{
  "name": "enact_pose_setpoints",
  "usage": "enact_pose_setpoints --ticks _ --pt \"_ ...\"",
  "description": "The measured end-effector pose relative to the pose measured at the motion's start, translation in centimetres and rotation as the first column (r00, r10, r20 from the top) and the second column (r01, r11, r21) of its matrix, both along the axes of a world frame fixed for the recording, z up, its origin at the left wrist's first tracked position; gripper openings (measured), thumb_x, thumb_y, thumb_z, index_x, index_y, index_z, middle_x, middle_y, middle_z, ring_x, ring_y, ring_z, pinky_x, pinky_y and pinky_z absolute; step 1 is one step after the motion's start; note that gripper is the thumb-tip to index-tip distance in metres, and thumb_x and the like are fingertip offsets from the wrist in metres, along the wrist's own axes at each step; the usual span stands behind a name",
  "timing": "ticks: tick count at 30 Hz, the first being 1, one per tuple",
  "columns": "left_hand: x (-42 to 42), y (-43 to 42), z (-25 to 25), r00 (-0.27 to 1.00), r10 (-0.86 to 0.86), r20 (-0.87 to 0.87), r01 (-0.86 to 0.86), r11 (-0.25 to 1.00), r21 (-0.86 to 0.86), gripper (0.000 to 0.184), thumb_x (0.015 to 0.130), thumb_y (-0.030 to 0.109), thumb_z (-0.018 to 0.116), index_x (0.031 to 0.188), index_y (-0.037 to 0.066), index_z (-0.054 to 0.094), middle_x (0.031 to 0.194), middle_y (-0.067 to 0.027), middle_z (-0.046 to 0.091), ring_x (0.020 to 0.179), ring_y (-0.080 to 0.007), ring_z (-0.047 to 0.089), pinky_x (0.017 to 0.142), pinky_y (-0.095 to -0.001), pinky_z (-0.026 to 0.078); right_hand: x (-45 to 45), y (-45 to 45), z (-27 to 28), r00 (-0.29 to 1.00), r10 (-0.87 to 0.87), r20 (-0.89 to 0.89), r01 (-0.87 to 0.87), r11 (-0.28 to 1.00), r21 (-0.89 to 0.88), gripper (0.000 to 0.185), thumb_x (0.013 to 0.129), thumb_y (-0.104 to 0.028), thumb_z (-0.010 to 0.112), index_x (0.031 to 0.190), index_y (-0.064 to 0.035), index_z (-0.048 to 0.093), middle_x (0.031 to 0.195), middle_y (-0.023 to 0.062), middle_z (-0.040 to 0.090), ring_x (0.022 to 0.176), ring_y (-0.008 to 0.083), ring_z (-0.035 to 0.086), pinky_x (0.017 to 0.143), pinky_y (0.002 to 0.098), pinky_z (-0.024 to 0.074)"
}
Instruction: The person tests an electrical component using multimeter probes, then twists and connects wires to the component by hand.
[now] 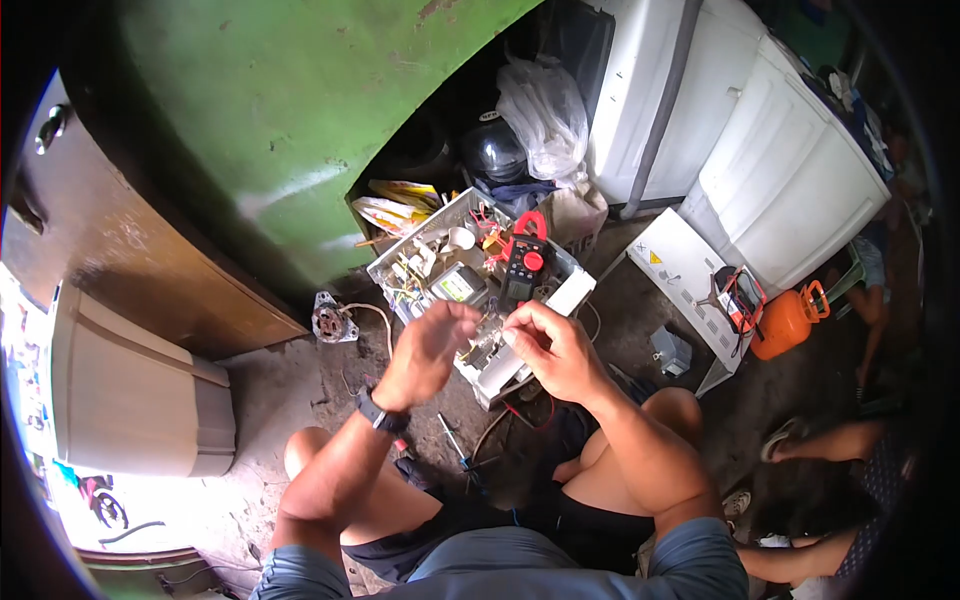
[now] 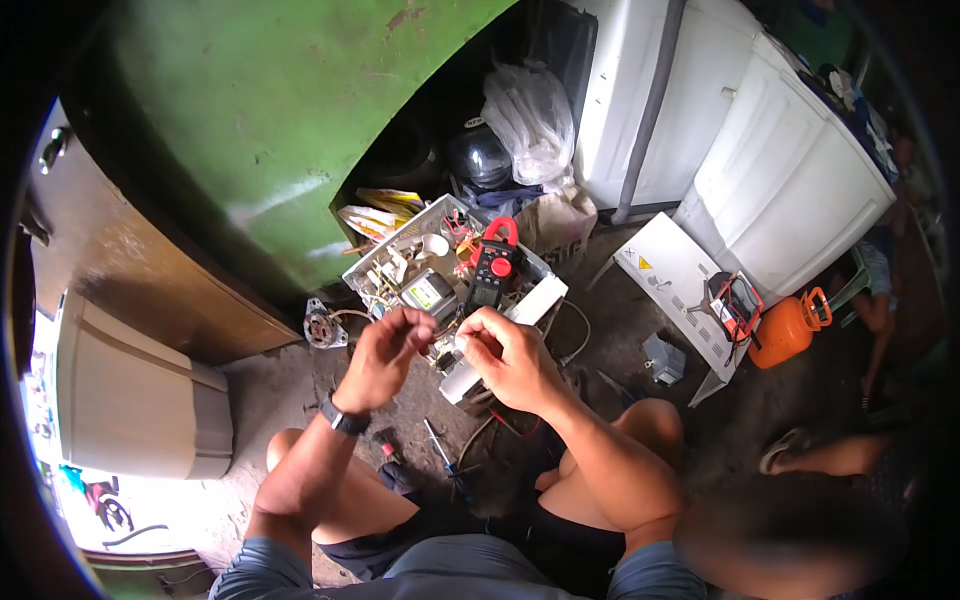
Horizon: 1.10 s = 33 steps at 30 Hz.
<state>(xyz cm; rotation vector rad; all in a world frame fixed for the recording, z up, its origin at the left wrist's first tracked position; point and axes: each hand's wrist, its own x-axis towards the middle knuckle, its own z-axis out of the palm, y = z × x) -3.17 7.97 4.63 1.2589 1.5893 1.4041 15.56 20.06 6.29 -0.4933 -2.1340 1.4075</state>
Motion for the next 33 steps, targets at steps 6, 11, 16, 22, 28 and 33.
enact_pose_setpoints --ticks 6,11,16,22,28,33 --pt "2.8 -2.1 -3.5 0.828 -0.05 0.559 0.014 0.997 0.07 0.019 0.1 0.008 0.064 0.117 0.0 0.06 0.104 -0.0047 0.065 0.094 -0.0129 0.063 0.086 -0.0287 0.052 -0.4 -1.5 -0.9 0.998 -0.022 0.064 0.019 0.999 0.051 0.007 0.095 -0.008 0.065 0.097 -0.0015 0.062 0.08 0.0091 0.068 0.069 0.0163 0.068 0.062 0.0313 0.0515" --pt "1.9 -3.1 -4.0 0.773 -0.06 0.631 0.025 0.998 0.064 0.037 0.098 0.006 0.067 0.132 0.0 0.057 0.109 -0.0067 0.067 0.096 -0.0146 0.064 0.089 -0.0308 0.054 -1.4 -2.4 -1.0 0.998 -0.048 0.038 0.038 0.972 0.23 0.007 0.092 -0.007 0.065 0.097 -0.0022 0.063 0.083 0.0132 0.069 0.071 0.0282 0.07 0.063 0.0373 0.0536" --pt "1.0 -3.5 -3.7 0.767 -0.079 0.637 0.045 0.997 0.069 0.031 0.097 0.008 0.068 0.126 -0.001 0.062 0.108 -0.0073 0.069 0.096 -0.0141 0.065 0.088 -0.0309 0.055 -2.0 -3.0 -0.7 0.998 -0.024 0.054 0.009 0.961 0.276 0.008 0.09 -0.006 0.066 0.096 -0.0019 0.063 0.083 0.0146 0.068 0.073 0.0322 0.069 0.064 0.0399 0.054" --pt "1.1 -3.8 -4.1 0.813 -0.019 0.582 -0.006 0.999 0.041 0.028 0.097 0.009 0.068 0.124 -0.001 0.065 0.107 -0.0068 0.07 0.093 -0.0136 0.066 0.085 -0.0304 0.057 -2.4 -3.4 -0.9 0.999 -0.009 0.039 -0.001 0.966 0.259 0.008 0.09 -0.004 0.067 0.098 -0.0014 0.065 0.084 0.012 0.07 0.072 0.0247 0.07 0.064 0.0349 0.0542" --pt "1.4 -4.0 -3.3 0.804 -0.039 0.594 0.005 0.998 0.058 0.028 0.097 0.009 0.069 0.124 -0.001 0.065 0.108 -0.0072 0.071 0.093 -0.0133 0.066 0.086 -0.0303 0.057 -2.2 -3.6 -0.4 0.999 -0.034 0.033 0.024 0.963 0.267 0.008 0.09 -0.003 0.067 0.097 -0.0018 0.065 0.084 0.0125 0.07 0.072 0.0256 0.07 0.064 0.0352 0.0545" --pt "1.6 -4.1 -3.8 0.806 -0.002 0.592 -0.019 0.999 0.029 0.028 0.096 0.008 0.07 0.122 -0.001 0.067 0.109 -0.0077 0.072 0.093 -0.0138 0.068 0.086 -0.0305 0.057 -1.9 -3.1 -0.8 1.0 0.007 -0.003 -0.006 0.925 0.38 0.009 0.089 0.0 0.067 0.097 0.0001 0.065 0.085 0.0131 0.069 0.073 0.0254 0.07 0.065 0.0348 0.0546"
